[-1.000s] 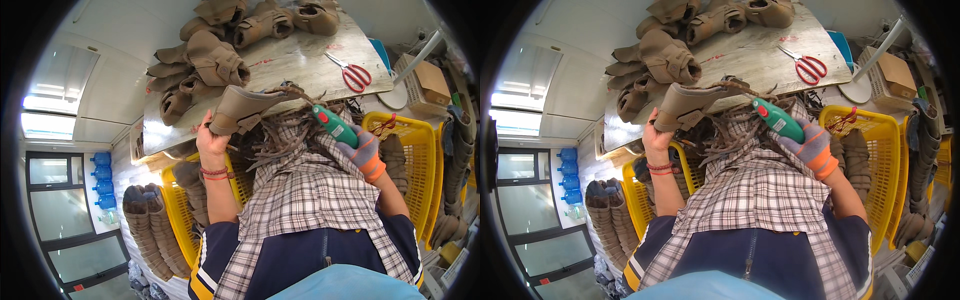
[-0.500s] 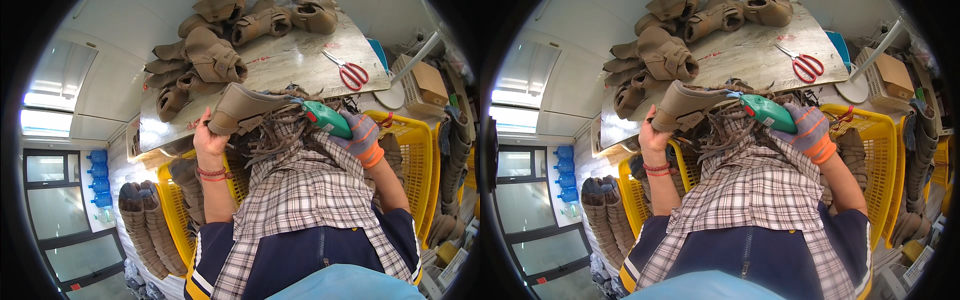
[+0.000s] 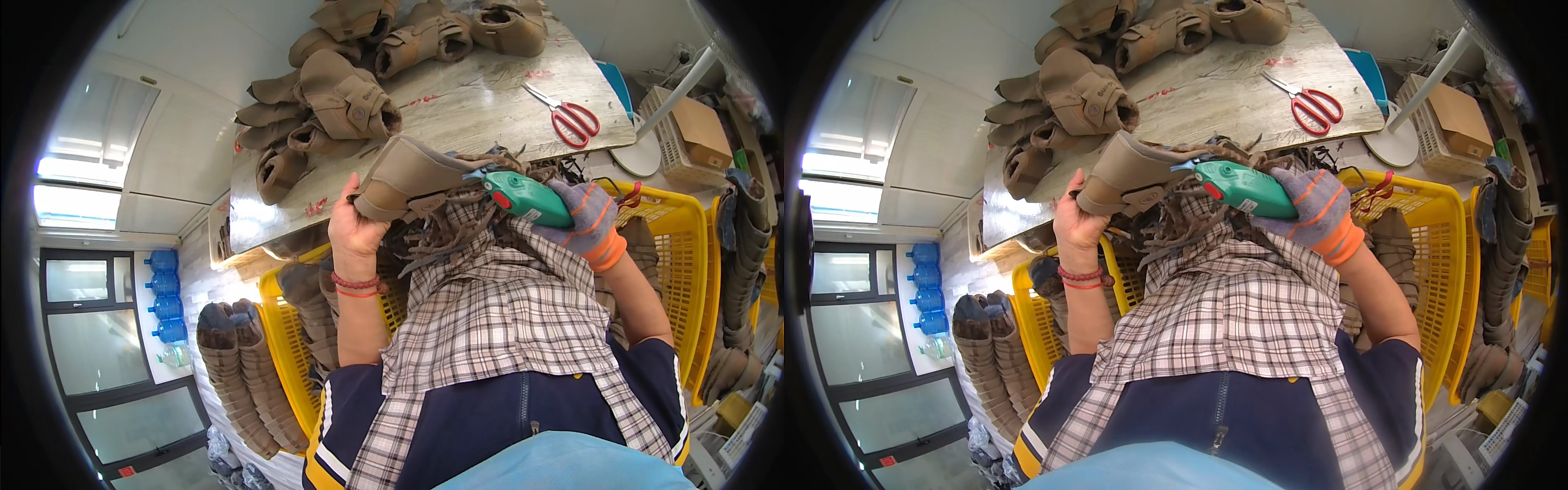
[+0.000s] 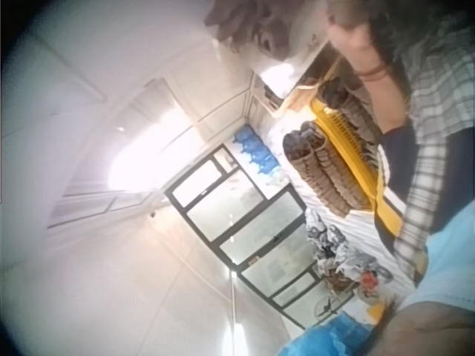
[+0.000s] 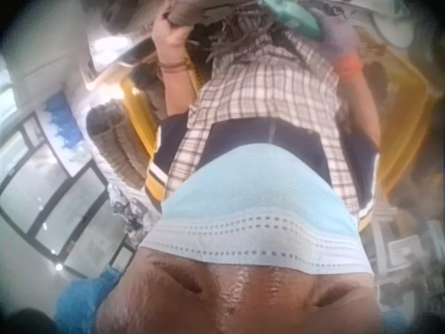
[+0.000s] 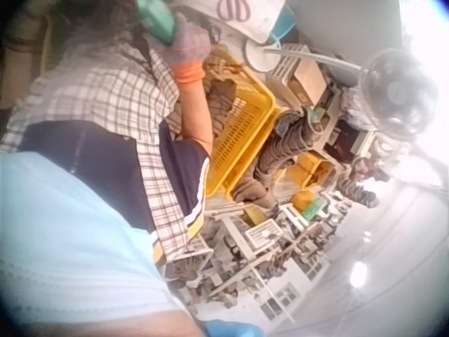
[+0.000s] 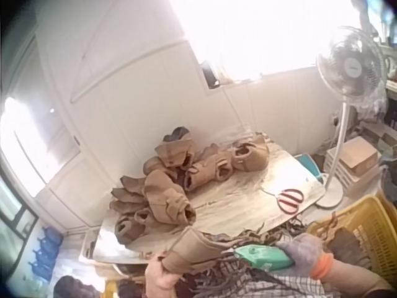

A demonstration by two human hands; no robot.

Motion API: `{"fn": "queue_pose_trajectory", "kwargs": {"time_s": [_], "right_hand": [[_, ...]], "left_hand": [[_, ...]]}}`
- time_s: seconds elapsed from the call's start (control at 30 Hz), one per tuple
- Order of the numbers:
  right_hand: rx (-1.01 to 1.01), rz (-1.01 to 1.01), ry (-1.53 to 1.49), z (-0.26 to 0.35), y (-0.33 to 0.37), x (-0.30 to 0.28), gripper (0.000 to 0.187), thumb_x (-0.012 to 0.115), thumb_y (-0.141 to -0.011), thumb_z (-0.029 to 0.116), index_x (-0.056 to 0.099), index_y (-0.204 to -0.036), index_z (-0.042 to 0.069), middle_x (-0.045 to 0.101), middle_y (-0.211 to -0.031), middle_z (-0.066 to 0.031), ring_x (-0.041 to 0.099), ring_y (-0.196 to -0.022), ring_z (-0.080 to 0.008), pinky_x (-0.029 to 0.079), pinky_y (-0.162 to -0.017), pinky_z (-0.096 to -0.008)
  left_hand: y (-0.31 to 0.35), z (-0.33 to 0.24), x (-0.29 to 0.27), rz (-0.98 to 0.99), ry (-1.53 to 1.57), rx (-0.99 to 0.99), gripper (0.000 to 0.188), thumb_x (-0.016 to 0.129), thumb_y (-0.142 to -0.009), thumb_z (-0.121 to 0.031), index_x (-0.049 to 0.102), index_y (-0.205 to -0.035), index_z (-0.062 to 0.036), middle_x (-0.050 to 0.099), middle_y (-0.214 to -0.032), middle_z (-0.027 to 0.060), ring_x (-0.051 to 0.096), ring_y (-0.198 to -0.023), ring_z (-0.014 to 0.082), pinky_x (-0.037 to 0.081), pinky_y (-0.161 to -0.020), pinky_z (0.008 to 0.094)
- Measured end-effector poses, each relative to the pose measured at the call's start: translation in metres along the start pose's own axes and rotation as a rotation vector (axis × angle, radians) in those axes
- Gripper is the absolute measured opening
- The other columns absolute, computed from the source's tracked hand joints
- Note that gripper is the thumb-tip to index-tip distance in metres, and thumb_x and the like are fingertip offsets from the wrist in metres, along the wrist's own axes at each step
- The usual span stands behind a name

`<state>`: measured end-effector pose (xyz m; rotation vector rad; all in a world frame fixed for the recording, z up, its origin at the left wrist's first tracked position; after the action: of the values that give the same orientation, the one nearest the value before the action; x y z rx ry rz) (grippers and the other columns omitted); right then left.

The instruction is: The person uses a handheld electric trimmer to shave the exterior of brown boots, then uses scissors to trim loose threads. Finished boots are placed into a yellow basket.

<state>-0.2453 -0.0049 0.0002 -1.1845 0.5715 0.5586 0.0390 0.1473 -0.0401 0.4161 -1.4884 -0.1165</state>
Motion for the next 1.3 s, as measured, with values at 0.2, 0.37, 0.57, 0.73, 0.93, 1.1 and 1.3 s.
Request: {"fn": "queue_pose_trajectory", "kwargs": {"time_s": [0.2, 0.37, 0.57, 0.73, 0.93, 1.1, 1.3], "right_hand": [[0.090, 0.022, -0.058, 0.002, -0.008, 0.002, 0.059, 0.084, -0.059, 0.040, 0.063, -0.102, 0.005, 0.061, -0.070, -0.0088, 0.057, -0.059, -0.0274, 0.046, -0.054, -0.0363], [0.243, 0.080, -0.158, 0.005, -0.017, 0.002, 0.056, 0.082, -0.062, 0.040, 0.064, -0.102, 0.007, 0.064, -0.077, -0.0126, 0.062, -0.066, -0.0298, 0.049, -0.058, -0.0362], [0.388, 0.087, -0.330, 0.005, -0.022, 0.010, 0.051, 0.081, -0.066, 0.039, 0.065, -0.101, 0.005, 0.066, -0.078, -0.0146, 0.065, -0.067, -0.0290, 0.051, -0.060, -0.0347], [0.493, 0.077, -0.472, 0.007, -0.027, 0.013, 0.048, 0.080, -0.068, 0.034, 0.065, -0.102, 0.004, 0.067, -0.079, -0.0141, 0.066, -0.067, -0.0249, 0.051, -0.062, -0.0316], [0.568, 0.018, -0.585, 0.006, -0.028, 0.015, 0.047, 0.080, -0.070, 0.029, 0.064, -0.104, 0.002, 0.067, -0.079, -0.0132, 0.066, -0.067, -0.0198, 0.051, -0.062, -0.0291], [0.624, -0.045, -0.577, 0.000, -0.026, 0.016, 0.047, 0.079, -0.072, 0.029, 0.062, -0.105, 0.000, 0.068, -0.079, -0.0136, 0.066, -0.067, -0.0182, 0.051, -0.061, -0.0284], [0.788, -0.092, -0.631, -0.012, -0.017, 0.026, 0.052, 0.078, -0.074, 0.035, 0.062, -0.105, -0.002, 0.068, -0.078, -0.0113, 0.064, -0.066, -0.0129, 0.051, -0.059, -0.0267]], "left_hand": [[0.001, 0.017, 0.018, 0.041, -0.150, 0.178, 0.042, 0.043, -0.098, -0.023, 0.041, -0.130, 0.0036, 0.048, -0.133, 0.0190, 0.048, -0.121, 0.0334, 0.038, -0.103, 0.0497], [0.007, 0.029, 0.035, 0.142, -0.412, 0.398, 0.040, 0.048, -0.096, -0.019, 0.042, -0.133, -0.0033, 0.050, -0.133, 0.0129, 0.049, -0.121, 0.0301, 0.039, -0.102, 0.0495], [0.010, 0.038, 0.042, 0.276, -0.639, 0.527, 0.041, 0.050, -0.095, -0.012, 0.042, -0.134, -0.0056, 0.049, -0.133, 0.0115, 0.049, -0.121, 0.0288, 0.040, -0.102, 0.0484], [0.006, 0.047, 0.041, 0.288, -0.827, 0.556, 0.044, 0.050, -0.095, -0.007, 0.038, -0.137, -0.0045, 0.048, -0.134, 0.0112, 0.049, -0.121, 0.0270, 0.043, -0.101, 0.0440], [-0.001, 0.057, 0.043, 0.355, -1.188, 0.632, 0.044, 0.052, -0.094, -0.005, 0.040, -0.136, -0.0014, 0.051, -0.131, 0.0091, 0.051, -0.118, 0.0213, 0.043, -0.099, 0.0362], [-0.008, 0.063, 0.042, 0.207, -1.715, 0.806, 0.034, 0.055, -0.094, -0.009, 0.051, -0.126, 0.0022, 0.057, -0.126, 0.0112, 0.054, -0.112, 0.0200, 0.041, -0.094, 0.0299], [-0.008, 0.077, 0.050, 0.120, -2.519, 1.307, 0.020, 0.061, -0.084, -0.006, 0.063, -0.102, 0.0019, 0.062, -0.105, 0.0201, 0.056, -0.098, 0.0376, 0.042, -0.088, 0.0456]]}}
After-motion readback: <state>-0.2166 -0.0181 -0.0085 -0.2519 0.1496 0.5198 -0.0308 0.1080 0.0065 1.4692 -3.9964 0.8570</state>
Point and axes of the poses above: each hand's wrist, its own y-axis away from the middle knuckle, its own x-axis out of the palm, z = x × y, the point moved 6 cm from there along -y, towards the middle knuckle
